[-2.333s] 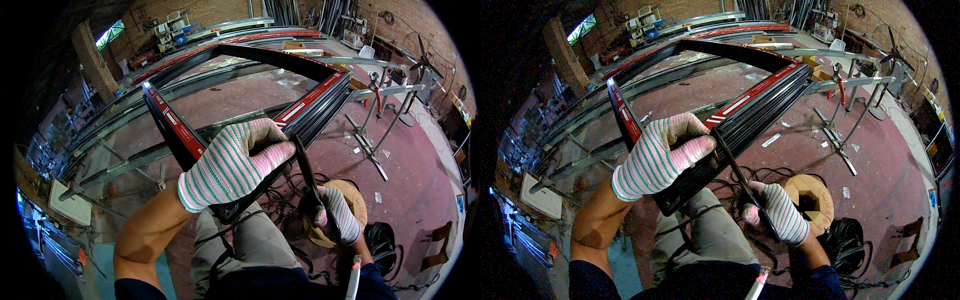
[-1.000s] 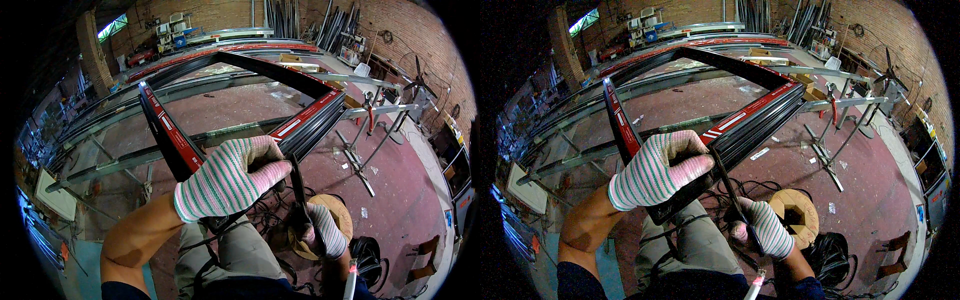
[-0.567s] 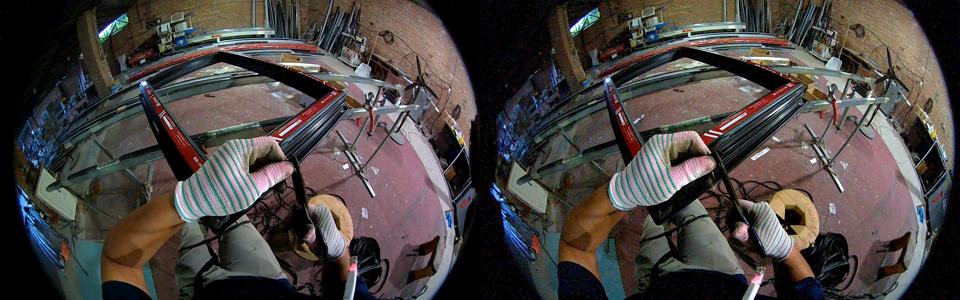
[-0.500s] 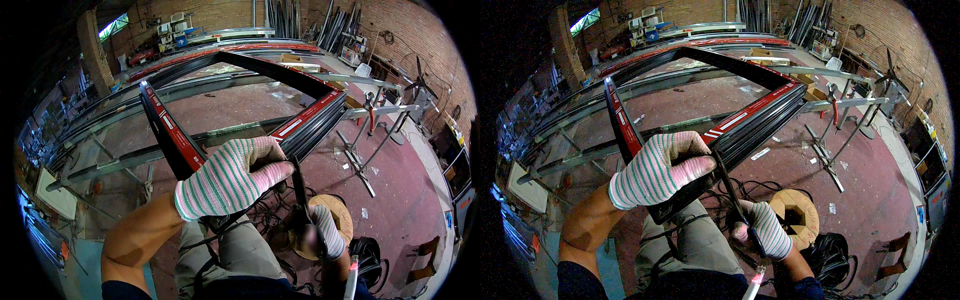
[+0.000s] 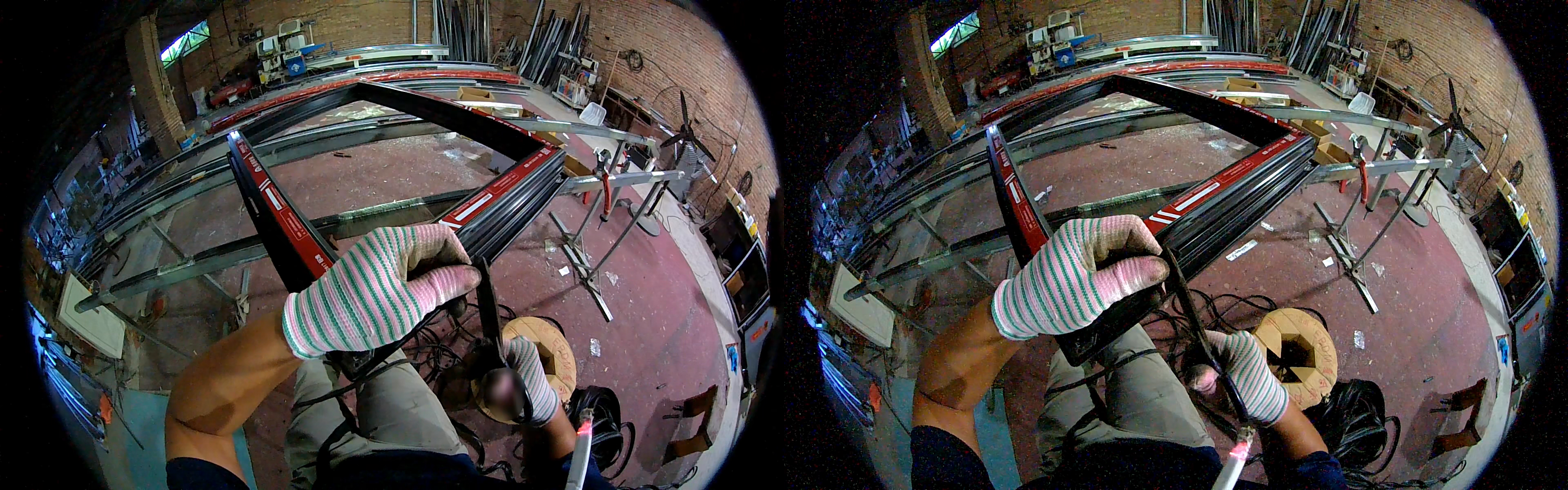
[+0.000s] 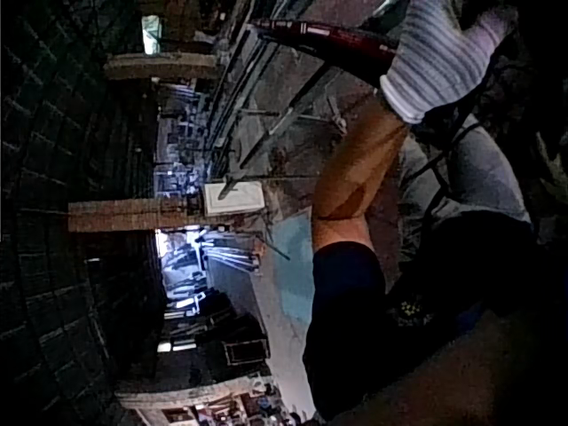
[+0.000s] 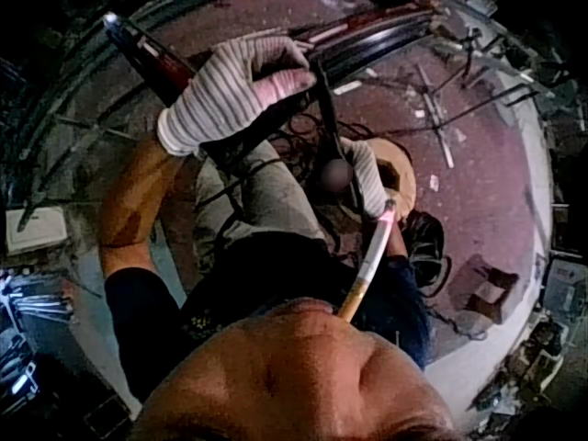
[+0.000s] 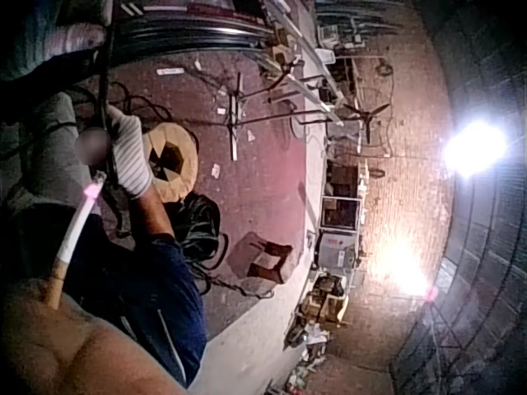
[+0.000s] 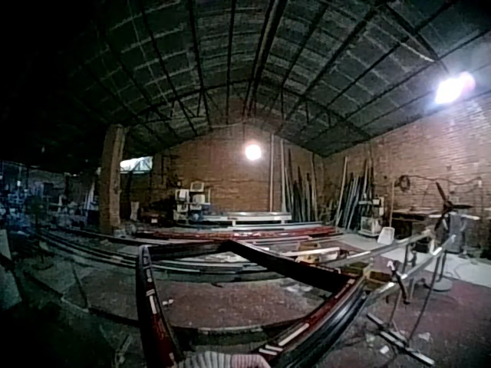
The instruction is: The person installs a black rubber seal into the groove of a red window frame. They use pliers to press the seal into place, working along the edges and corners of the frame.
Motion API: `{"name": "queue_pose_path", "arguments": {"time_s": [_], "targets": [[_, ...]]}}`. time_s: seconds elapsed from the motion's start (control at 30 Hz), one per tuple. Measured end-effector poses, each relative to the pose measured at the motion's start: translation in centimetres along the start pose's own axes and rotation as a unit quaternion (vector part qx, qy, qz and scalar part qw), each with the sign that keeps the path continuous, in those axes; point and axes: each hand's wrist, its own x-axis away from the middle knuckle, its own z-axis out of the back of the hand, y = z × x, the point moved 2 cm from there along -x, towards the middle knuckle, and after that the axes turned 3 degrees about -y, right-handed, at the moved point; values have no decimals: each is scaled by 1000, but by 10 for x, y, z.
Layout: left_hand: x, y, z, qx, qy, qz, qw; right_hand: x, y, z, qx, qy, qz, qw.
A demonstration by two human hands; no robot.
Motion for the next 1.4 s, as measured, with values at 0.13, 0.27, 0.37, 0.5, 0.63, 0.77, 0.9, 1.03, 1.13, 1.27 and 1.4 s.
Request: {"name": "queue_pose_path", "arguments": {"time_s": [0.13, 0.27, 0.37, 0.5, 0.63, 0.77, 0.9, 1.03, 1.13, 1.27, 1.4], "targets": [[0, -1, 0, 7, 1, -3, 1000, 1, -6, -5, -12, -6, -6, 1000], [0, -2, -1, -8, 1, -17, 1000, 2, -7, -7, -27, -15, -9, 999], [1, -1, 1, -7, -8, -7, 1000, 3, -8, -5, -16, -32, -25, 999], [0, -3, 0, 28, -20, 7, 999, 2, -12, -5, 10, -31, -5, 999], [2, -1, 1, 20, -22, 1, 1000, 2, 5, 0, 45, -58, 16, 997], [0, 2, 2, 43, -34, 34, 998, 1, -5, -4, 41, -42, 46, 997], [2, -5, 4, 14, -18, 1, 1000, -4, -22, -11, 115, -27, 47, 992], [-1, -2, 2, 34, -22, -2, 999, -3, -20, -13, 89, -25, 74, 993], [0, -1, 3, -17, -11, -18, 1000, -6, -25, -15, 123, -20, 90, 988], [-1, -3, 2, 13, -18, 2, 1000, -5, -21, -13, 135, -14, 81, 987], [0, 3, 2, 9, -19, 17, 1000, -6, -20, -13, 158, -13, 101, 982]]}}
